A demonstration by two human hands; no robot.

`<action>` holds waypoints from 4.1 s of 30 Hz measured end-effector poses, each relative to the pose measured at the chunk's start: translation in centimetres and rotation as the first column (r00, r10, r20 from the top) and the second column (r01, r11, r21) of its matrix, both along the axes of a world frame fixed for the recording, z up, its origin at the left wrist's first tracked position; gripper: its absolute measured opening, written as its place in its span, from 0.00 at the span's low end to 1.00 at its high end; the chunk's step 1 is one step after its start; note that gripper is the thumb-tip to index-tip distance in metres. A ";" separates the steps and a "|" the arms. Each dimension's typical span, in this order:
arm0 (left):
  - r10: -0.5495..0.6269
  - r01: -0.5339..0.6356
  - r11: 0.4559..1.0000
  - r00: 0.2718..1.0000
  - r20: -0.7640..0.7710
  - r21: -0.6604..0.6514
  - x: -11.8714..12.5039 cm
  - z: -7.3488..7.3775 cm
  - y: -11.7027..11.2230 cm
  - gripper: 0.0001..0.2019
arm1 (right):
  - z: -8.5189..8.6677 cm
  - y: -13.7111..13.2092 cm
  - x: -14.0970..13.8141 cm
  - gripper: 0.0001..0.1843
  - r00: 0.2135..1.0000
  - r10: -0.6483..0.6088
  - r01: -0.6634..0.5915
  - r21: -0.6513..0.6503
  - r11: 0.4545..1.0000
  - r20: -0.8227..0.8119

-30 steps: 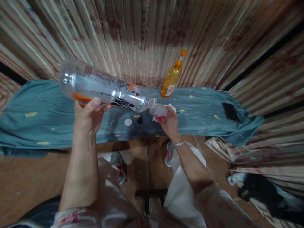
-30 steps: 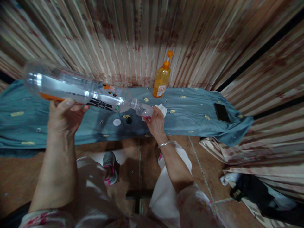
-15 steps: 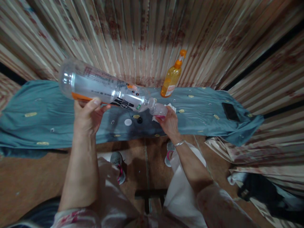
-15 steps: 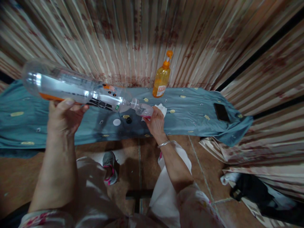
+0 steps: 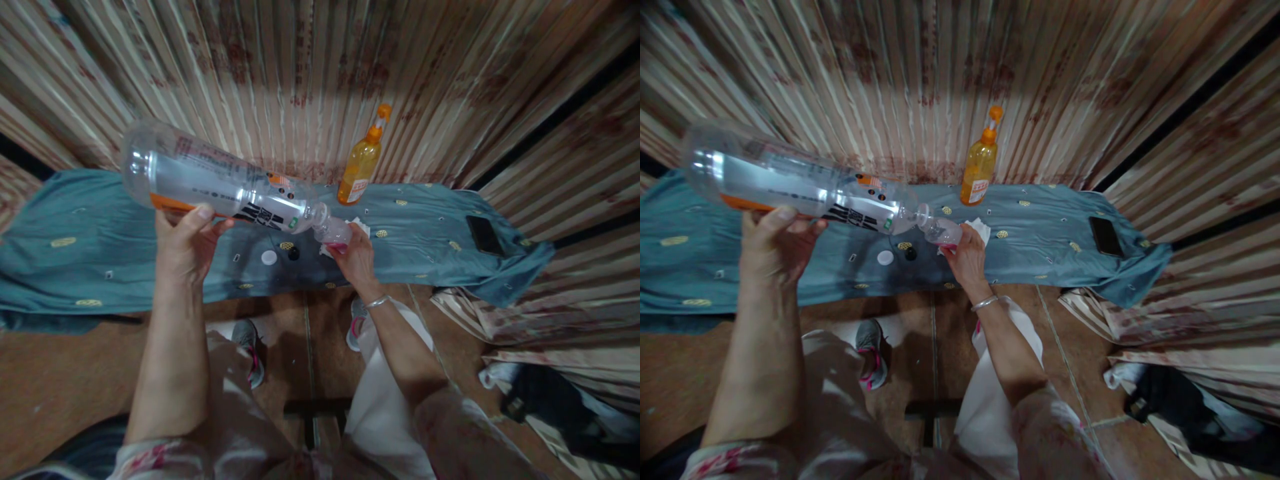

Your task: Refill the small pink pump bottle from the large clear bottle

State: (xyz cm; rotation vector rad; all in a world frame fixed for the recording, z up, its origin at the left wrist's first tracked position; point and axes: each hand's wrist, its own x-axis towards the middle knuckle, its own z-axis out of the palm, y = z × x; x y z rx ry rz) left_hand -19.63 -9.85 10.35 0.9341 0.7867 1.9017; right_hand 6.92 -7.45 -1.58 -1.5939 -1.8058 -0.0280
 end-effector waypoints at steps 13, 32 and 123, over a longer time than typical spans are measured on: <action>-0.011 0.012 1.000 1.000 -0.023 0.015 0.0 0.0 0.0 0.28 | 0.3 -0.1 0.0 0.36 1.000 -0.016 0.016 0.022 1.000 0.006; 0.014 -0.013 1.000 1.000 0.015 -0.016 1.2 0.5 0.3 0.25 | 0.2 0.2 0.8 0.36 0.999 -0.025 0.024 -0.016 1.000 -0.035; -0.024 0.035 0.996 0.990 -0.139 0.076 4.9 2.9 1.5 0.31 | 1.2 0.4 2.0 0.39 0.993 -0.110 0.107 -0.073 0.992 -0.041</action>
